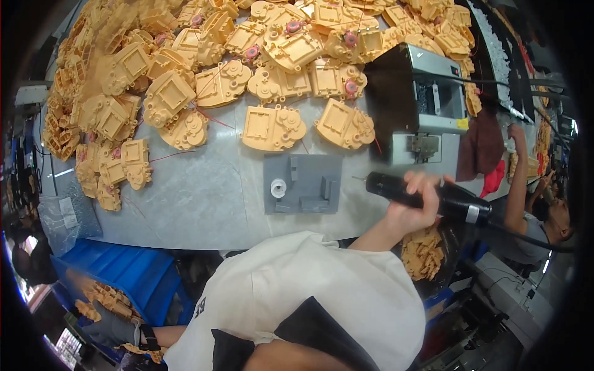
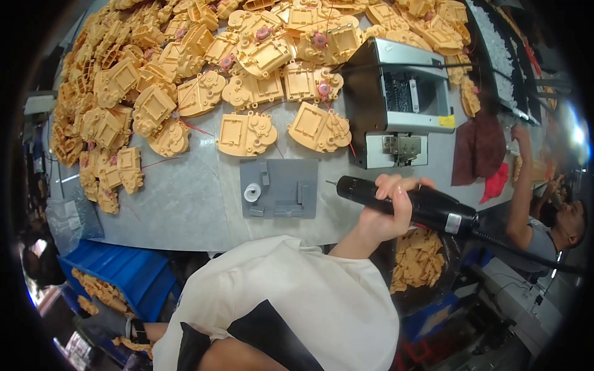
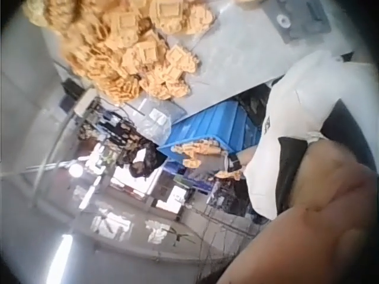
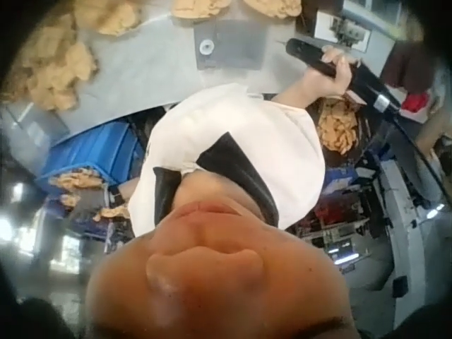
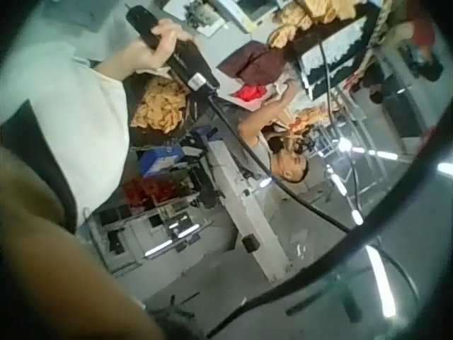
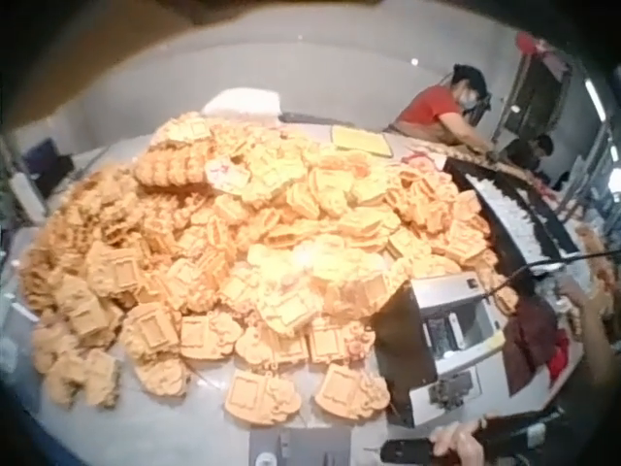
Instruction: The person assembles plastic toy casings by placing each piece onto a fixture and driving screws into it with an electric screwdriver.
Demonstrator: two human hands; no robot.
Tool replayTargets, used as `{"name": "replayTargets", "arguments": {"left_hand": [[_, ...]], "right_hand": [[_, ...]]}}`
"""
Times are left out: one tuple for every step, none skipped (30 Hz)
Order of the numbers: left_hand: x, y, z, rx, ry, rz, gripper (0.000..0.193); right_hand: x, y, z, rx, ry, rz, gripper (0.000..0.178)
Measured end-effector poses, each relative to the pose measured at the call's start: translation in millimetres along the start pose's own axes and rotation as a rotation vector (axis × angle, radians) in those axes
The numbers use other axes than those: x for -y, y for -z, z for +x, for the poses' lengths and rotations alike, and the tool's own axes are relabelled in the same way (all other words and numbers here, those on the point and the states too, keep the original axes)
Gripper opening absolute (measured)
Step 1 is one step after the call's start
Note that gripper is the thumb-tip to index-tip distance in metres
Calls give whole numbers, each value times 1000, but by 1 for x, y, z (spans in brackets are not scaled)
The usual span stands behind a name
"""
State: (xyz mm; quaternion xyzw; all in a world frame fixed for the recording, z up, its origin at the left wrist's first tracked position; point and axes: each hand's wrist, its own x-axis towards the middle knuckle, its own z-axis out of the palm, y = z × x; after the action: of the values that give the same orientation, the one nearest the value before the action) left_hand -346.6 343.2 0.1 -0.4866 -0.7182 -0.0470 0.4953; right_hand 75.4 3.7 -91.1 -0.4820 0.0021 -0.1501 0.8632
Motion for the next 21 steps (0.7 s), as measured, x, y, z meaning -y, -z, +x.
{"name": "replayTargets", "arguments": {"left_hand": [[10, -23, 15, -76, -61, -147, 60], [-20, 18, 11, -142, -93, -588, 58], [-52, 63, 1, -203, -121, -1031, 57], [-81, 8, 7, -68, -211, -1349, 50], [-128, 102, -19, -143, -417, -1523, 47], [-182, 157, -56, 276, -664, -1806, 51], [-217, 189, -84, 368, -1108, -1949, 51], [-242, 209, -102, 222, -1511, -1887, 51], [-253, 222, -131, 254, -1624, -1927, 49], [-252, 238, -144, 351, -1754, -1959, 47], [-255, 245, -160, 263, -1774, -1864, 47], [-257, 248, -170, 267, -1778, -1869, 47], [-259, 249, -180, 318, -1665, -1812, 44], [-265, 252, -187, 362, -1546, -1761, 42], [-267, 251, -190, 309, -1509, -1829, 39], [-267, 245, -187, 312, -1493, -1829, 39], [-264, 242, -184, 423, -1548, -1895, 35], [-262, 236, -181, 548, -1608, -1965, 30], [-262, 224, -181, 564, -1607, -1973, 30], [-264, 210, -180, 597, -1573, -2066, 23], [-264, 199, -177, 631, -1535, -2158, 16]], "right_hand": [[0, -4, -1, -27, -24, 8, 42], [2, -10, -7, -20, -27, 6, 42], [5, -12, -8, 42, -33, 38, 42], [14, -7, -3, 66, -25, 52, 42], [11, -14, -13, 156, -17, 77, 42], [14, -6, -18, 219, -14, 134, 43], [17, -3, -22, 305, -31, 170, 44], [21, -3, -27, 397, -49, 208, 45], [28, -8, -33, 432, -88, 193, 46], [30, -7, -38, 477, -80, 193, 45], [33, -4, -44, 464, -56, 182, 45], [37, -4, -47, 465, -39, 185, 45], [40, 0, -52, 465, -42, 181, 45], [43, 4, -52, 417, -43, 172, 44], [45, 5, -51, 371, -49, 167, 44], [46, 5, -50, 384, -54, 168, 44], [43, 7, -47, 446, -39, 203, 43], [44, 4, -47, 503, -20, 226, 43], [45, -2, -49, 590, -28, 284, 44], [48, -15, -46, 754, -60, 338, 44], [52, -31, -47, 847, -143, 412, 41]]}}
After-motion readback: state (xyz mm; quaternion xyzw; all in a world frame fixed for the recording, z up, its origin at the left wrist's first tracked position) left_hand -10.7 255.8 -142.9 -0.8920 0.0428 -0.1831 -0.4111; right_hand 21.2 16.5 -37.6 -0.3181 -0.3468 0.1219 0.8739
